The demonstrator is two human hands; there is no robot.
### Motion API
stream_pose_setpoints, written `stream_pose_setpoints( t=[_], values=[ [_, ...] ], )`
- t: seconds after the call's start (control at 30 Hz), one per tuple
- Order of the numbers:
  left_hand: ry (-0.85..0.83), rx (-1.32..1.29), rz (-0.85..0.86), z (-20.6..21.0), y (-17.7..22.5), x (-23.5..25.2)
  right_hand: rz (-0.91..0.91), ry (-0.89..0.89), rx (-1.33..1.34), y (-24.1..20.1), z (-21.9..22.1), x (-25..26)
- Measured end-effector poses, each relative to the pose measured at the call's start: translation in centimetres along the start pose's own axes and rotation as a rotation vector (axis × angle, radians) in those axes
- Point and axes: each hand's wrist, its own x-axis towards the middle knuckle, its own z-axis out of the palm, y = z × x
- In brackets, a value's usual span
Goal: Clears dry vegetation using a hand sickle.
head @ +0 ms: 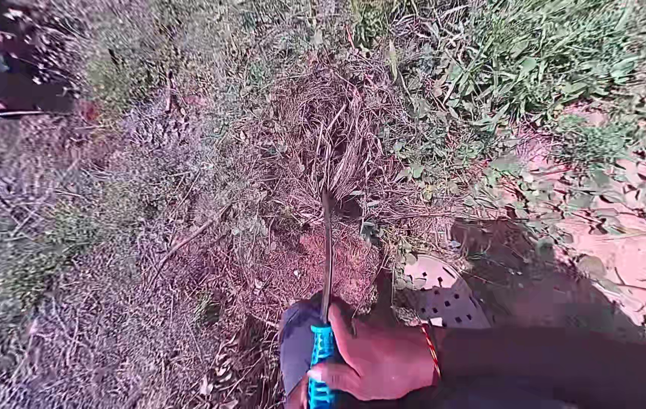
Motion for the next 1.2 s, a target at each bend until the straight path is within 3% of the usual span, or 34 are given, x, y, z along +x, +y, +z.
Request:
stream_pose_setpoints(
  t=[0.07,0.23,0.4,0.47,0.53,0.63,0.7,0.77,0.83,0.87,0.93,1.03,1.2],
  values=[
    [-0.056,0.017,0.084,-0.4,-1.2,1.7,0.081,0.003,0.05,0.1,-0.2,1.0],
    [-0.071,0.06,0.1,0.5,-2.0,2.7,0.234,0.088,0.23,0.7,0.4,2.0],
    [-0.081,0.05,0.153,4.3,-2.3,4.1,0.275,0.258,0.3,2.1,-0.7,0.2],
    [-0.087,0.158,0.225,6.1,-2.4,5.4,0.254,0.404,0.37,3.1,-1.0,-1.1],
    [-0.158,0.317,0.342,7.2,-1.6,6.5,0.136,0.662,0.42,4.1,-0.6,-2.4],
    [-0.545,0.511,0.459,8.2,2.4,8.1,-0.079,1.119,0.414,5.5,-0.4,-3.9],
    [-0.754,0.599,0.551,8.7,6.1,9.6,-0.131,1.297,0.471,6.0,-1.4,-5.3],
    [-0.626,0.605,0.699,9.6,10.1,11.1,-0.101,1.402,0.539,6.9,-2.0,-7.2],
    [-0.3,0.619,0.817,11.1,13.8,13.6,-0.048,1.458,0.577,8.4,-1.3,-8.7],
    [-0.164,0.673,0.838,12.1,15.4,15.5,-0.017,1.479,0.593,9.1,-0.5,-9.3],
    [-0.021,0.824,0.725,13.9,17.3,19.6,0.089,1.486,0.623,9.7,1.5,-10.1],
    [0.002,1.016,0.536,15.7,15.2,23.7,0.296,1.432,0.659,9.5,4.1,-10.7],
    [0.079,1.035,0.559,14.7,11.9,23.8,0.338,1.385,0.695,9.1,3.4,-9.9]
  ],
)
